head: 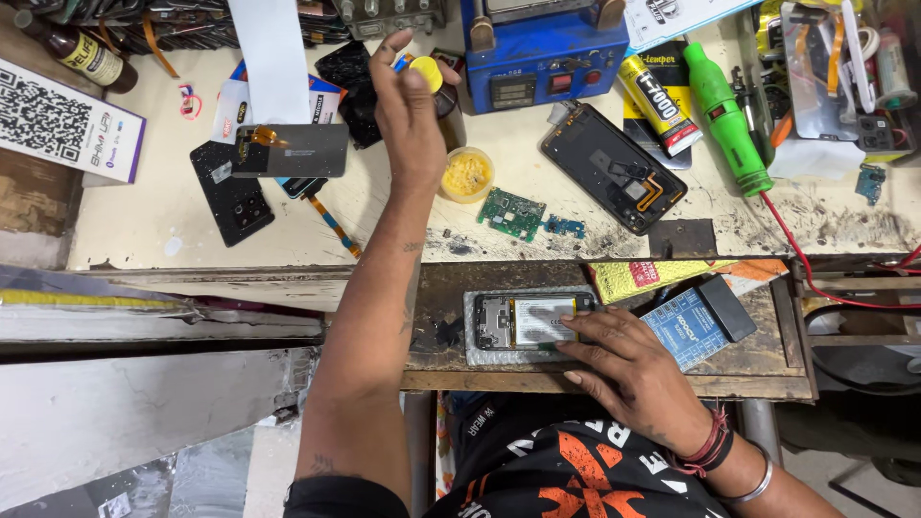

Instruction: The person holds a green-handled soldering iron and solders components on a disassembled phone motherboard resting on the workbench, steadying the board with the other hand. They then set the iron aside, pick up a phone body with its battery exposed, and use a blue handheld tool on the phone.

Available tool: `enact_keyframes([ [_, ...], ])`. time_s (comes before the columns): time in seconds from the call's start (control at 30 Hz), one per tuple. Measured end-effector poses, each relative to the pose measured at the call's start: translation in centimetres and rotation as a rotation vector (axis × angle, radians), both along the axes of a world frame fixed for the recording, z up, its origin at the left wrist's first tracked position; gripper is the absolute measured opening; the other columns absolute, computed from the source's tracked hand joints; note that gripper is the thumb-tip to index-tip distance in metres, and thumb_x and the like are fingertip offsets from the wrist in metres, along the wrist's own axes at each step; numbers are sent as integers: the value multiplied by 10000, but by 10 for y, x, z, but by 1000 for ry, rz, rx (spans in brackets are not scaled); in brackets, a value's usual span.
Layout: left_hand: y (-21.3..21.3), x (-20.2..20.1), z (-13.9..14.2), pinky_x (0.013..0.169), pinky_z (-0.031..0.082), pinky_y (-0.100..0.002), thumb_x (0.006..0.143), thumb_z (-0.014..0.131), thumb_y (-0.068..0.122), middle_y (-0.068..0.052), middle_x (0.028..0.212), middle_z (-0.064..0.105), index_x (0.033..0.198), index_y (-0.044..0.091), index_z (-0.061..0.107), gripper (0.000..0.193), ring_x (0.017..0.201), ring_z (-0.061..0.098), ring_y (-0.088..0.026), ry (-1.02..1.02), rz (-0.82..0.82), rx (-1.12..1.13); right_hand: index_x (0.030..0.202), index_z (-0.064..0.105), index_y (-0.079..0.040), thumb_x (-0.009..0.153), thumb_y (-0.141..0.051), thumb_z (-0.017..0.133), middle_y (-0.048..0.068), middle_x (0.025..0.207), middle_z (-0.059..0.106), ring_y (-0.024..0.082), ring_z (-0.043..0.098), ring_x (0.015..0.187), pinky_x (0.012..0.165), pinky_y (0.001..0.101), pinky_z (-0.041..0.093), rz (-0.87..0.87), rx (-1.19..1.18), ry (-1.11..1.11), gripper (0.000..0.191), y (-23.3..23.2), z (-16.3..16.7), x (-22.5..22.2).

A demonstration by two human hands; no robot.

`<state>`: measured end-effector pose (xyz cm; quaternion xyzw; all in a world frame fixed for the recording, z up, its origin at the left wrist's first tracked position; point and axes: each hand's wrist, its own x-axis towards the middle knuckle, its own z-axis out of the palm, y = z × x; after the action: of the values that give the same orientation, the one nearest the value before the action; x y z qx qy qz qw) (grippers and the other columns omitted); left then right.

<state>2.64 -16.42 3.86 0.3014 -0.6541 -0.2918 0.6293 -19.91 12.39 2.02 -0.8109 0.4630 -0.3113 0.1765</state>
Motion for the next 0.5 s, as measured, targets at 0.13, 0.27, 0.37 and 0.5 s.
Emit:
enact_keyframes([
  [0.13,-3,0,0,987,492,-258,1169,273,554,-64,975,707,1515,105,388,578,963,654,-111,81,-81,-78,1130,737,-95,829,-219,754,87,1350,658,336,600,1245,1104,499,431,-2,1,-2,326,0,2,0],
  [0.27,-3,2,-1,892,477,-264,1140,350,558,-93,1022,711,1510,62,329,619,960,628,-121,-22,-36,-8,1121,740,-91,833,-219,753,93,1349,659,337,601,1244,1097,499,433,0,-5,2,315,0,3,0],
  [0.37,-4,2,-1,985,499,-258,1164,292,577,-83,974,717,1532,87,373,617,975,672,-120,147,-131,-20,1118,743,-92,839,-225,754,93,1340,662,333,602,1246,1100,498,436,-2,-10,0,310,1,2,-1],
  [0.5,-4,3,-2,981,487,-259,1138,362,583,-94,1025,710,1555,106,312,636,1006,649,-118,40,-108,-107,1118,744,-94,843,-233,754,97,1342,661,334,597,1261,1105,490,441,-6,-11,-10,308,2,2,-2],
])
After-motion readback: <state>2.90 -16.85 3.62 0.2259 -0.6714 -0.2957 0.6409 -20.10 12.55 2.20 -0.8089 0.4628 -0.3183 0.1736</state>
